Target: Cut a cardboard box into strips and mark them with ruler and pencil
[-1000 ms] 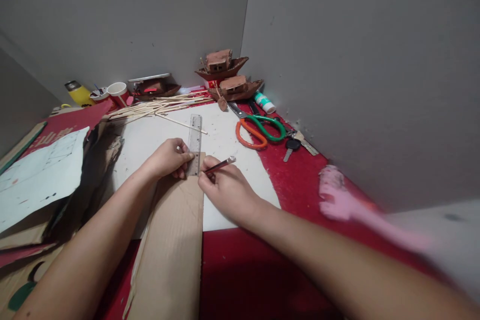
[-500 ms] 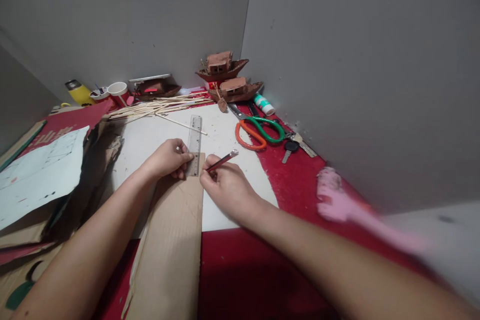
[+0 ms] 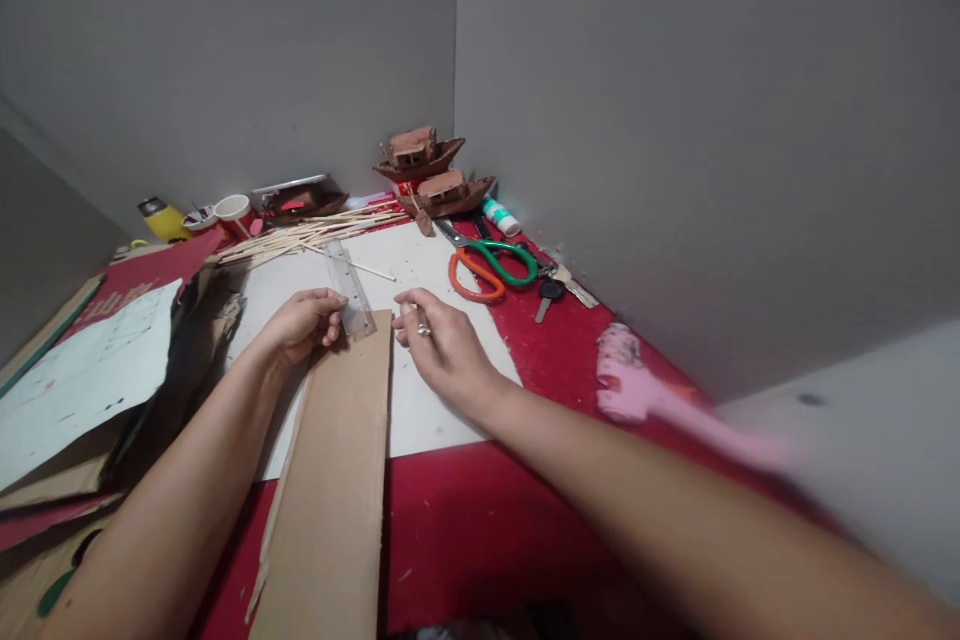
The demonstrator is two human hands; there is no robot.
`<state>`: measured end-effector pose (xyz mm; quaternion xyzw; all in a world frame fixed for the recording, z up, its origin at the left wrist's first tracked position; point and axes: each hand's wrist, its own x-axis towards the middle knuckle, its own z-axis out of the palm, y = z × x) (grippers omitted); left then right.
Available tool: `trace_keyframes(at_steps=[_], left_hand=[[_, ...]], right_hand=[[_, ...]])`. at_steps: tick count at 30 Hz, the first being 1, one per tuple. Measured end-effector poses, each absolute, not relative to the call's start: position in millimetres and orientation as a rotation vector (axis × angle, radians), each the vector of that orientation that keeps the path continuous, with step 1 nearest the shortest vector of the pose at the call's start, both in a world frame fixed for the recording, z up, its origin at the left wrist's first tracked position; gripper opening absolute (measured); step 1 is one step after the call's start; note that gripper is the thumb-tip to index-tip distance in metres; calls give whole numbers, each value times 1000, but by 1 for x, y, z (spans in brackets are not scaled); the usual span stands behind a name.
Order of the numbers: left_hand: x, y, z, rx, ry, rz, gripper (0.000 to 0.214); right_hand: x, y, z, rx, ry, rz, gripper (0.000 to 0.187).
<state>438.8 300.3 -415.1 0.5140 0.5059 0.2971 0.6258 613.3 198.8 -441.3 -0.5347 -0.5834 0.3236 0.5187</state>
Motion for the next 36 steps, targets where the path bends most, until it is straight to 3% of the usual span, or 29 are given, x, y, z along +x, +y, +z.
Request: trace_keyframes(at_steps=[12,22,36], left_hand=[[412,259,-399,916,1311,1160,23],[431,199,-407,716,1197,1061,23],[419,218,-409,1038,1278,714,13]], right_hand=[[613,199,-440,-1338,-1648,591,28],[623,209,-434,-1487,-1661,490,32],[632,207,-411,-1938,-1881,368,36]])
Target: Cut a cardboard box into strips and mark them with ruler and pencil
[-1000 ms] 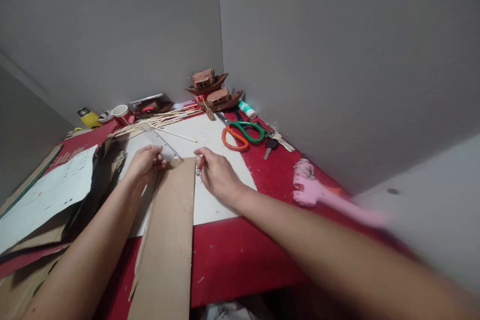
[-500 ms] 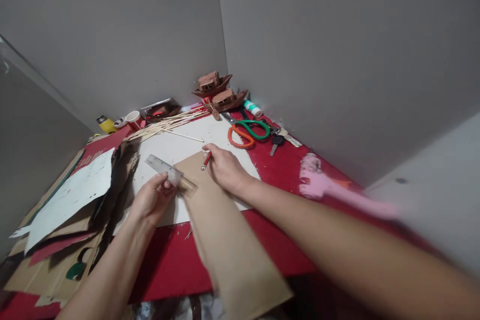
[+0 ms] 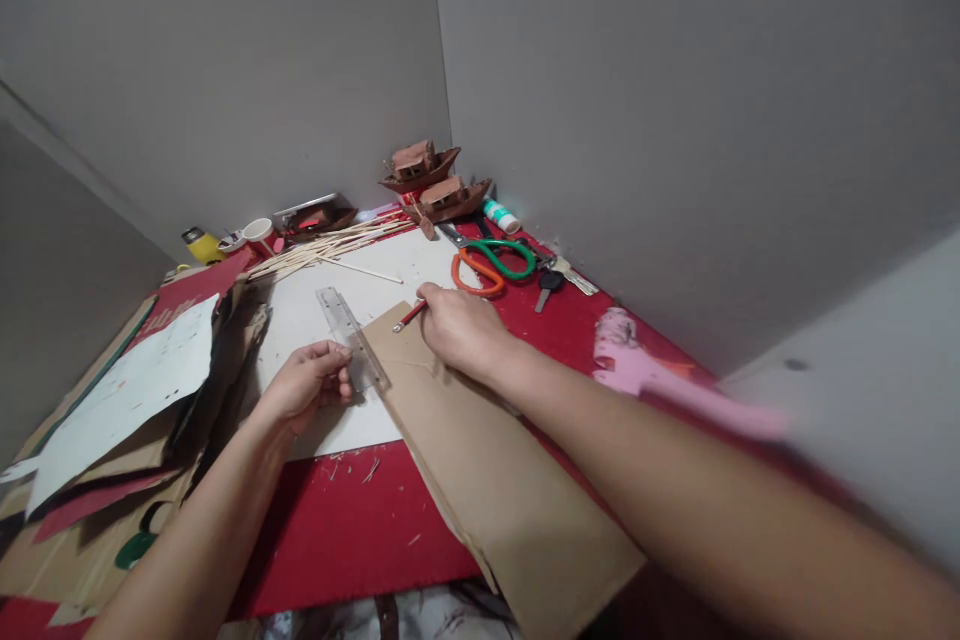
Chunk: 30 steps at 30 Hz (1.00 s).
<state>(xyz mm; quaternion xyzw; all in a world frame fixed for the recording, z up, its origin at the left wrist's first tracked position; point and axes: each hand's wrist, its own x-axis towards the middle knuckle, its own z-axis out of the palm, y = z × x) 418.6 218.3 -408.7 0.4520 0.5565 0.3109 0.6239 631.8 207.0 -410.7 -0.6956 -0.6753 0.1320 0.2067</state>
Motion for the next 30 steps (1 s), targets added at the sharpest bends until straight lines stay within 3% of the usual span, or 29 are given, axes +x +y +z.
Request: trace_keyframes(at_steps=[30], left_hand=[[424,239,-420,1255,1432,676,27]], right_hand=[[637,196,-397,-2027,-2187,369,28]])
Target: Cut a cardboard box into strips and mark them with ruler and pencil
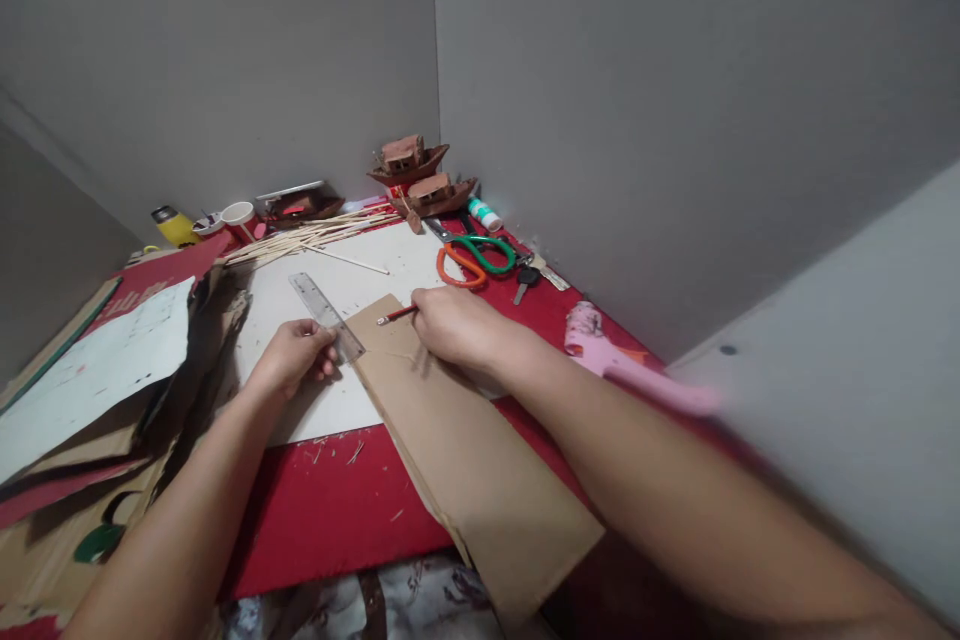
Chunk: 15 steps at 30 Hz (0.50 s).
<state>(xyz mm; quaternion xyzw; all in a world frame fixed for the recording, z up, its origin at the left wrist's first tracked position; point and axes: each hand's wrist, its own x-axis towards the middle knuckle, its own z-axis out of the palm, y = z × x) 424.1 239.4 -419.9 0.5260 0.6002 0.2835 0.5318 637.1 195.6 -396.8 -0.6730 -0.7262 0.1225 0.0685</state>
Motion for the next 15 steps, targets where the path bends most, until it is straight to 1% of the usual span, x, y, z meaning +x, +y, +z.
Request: trace_keyframes(at_steps=[5,10,15], left_hand=[[421,239,-418,1268,1411,648,33],[417,240,-418,1273,1388,626,33],[407,244,-418,1273,1380,581,32]], right_hand=[[631,171,-399,-2054,-2173,326,29],[623,142,-409,-1967,-2063,323,33],[609,132,-414,-1878,-1997,405,33]])
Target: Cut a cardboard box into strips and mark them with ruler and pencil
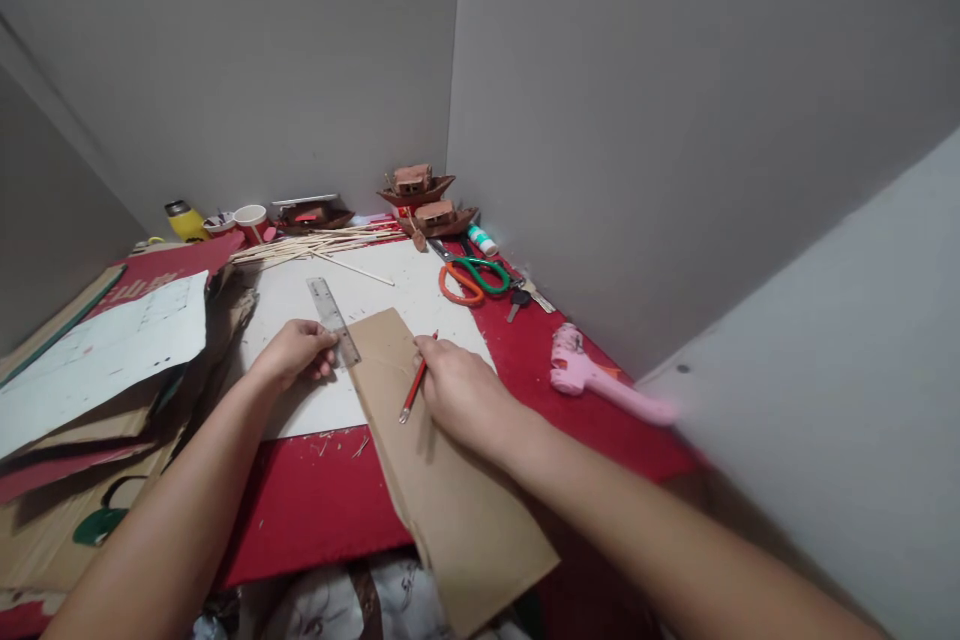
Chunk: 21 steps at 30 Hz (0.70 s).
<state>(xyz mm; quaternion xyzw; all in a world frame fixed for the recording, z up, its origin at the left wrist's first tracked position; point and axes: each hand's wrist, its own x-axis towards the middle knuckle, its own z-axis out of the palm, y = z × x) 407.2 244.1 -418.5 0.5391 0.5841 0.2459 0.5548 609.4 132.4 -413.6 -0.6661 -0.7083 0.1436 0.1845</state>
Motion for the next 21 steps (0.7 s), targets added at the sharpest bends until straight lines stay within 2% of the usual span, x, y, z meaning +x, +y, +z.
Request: trace_keyframes(at_steps=[7,15,21], left_hand=[[401,246,-419,1268,1352,574,29],[400,249,-419,1262,1302,519,24],[400,251,-420,1227,1282,506,23]], right_hand=[[602,140,-409,-1442,-2002,806,29],[596,201,-416,-1242,-1246,837,33],[593,207,-444,-1203,-1155,923,41]])
